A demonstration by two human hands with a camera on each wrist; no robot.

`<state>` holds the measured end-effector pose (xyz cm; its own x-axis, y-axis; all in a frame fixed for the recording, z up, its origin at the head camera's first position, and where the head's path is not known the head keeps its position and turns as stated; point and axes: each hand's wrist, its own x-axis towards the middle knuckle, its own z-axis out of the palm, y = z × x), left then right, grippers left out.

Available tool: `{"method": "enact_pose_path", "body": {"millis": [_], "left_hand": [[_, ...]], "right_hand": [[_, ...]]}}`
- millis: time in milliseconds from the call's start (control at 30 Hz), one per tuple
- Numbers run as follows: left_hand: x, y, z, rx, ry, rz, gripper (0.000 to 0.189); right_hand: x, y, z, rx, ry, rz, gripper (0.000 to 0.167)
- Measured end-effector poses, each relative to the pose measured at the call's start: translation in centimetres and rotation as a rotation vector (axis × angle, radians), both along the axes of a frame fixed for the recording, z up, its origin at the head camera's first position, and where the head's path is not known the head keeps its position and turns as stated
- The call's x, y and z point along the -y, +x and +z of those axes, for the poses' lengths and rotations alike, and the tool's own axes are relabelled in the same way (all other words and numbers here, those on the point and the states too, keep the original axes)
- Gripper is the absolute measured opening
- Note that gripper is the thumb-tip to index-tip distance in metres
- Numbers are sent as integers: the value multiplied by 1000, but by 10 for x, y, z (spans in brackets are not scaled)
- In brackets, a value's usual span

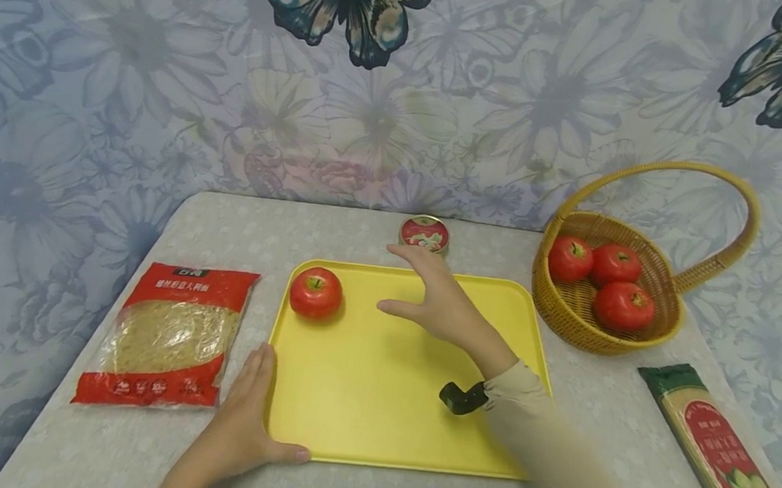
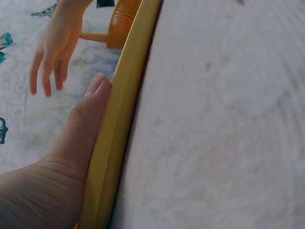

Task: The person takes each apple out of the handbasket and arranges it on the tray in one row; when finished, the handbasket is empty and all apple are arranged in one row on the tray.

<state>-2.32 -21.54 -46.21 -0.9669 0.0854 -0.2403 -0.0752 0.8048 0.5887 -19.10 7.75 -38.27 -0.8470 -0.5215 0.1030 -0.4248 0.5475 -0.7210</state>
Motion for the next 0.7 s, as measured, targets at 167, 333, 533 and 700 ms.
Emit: {"method": "enact_pose_path", "body": {"millis": [167, 333, 533, 700], "left_hand": [[1, 2, 0, 0, -6, 2, 163], [1, 2, 2, -11, 1, 4, 163], [1, 1, -1, -28, 6, -4, 163], [2, 0, -4, -41, -5, -14, 163]], "right_hand": [[-46, 6, 4, -57, 1, -83, 79], [-95, 6, 5, -173, 6, -173, 76], [-157, 4, 2, -216, 47, -314, 75], [-207, 0, -3, -218, 66, -421, 79]]}}
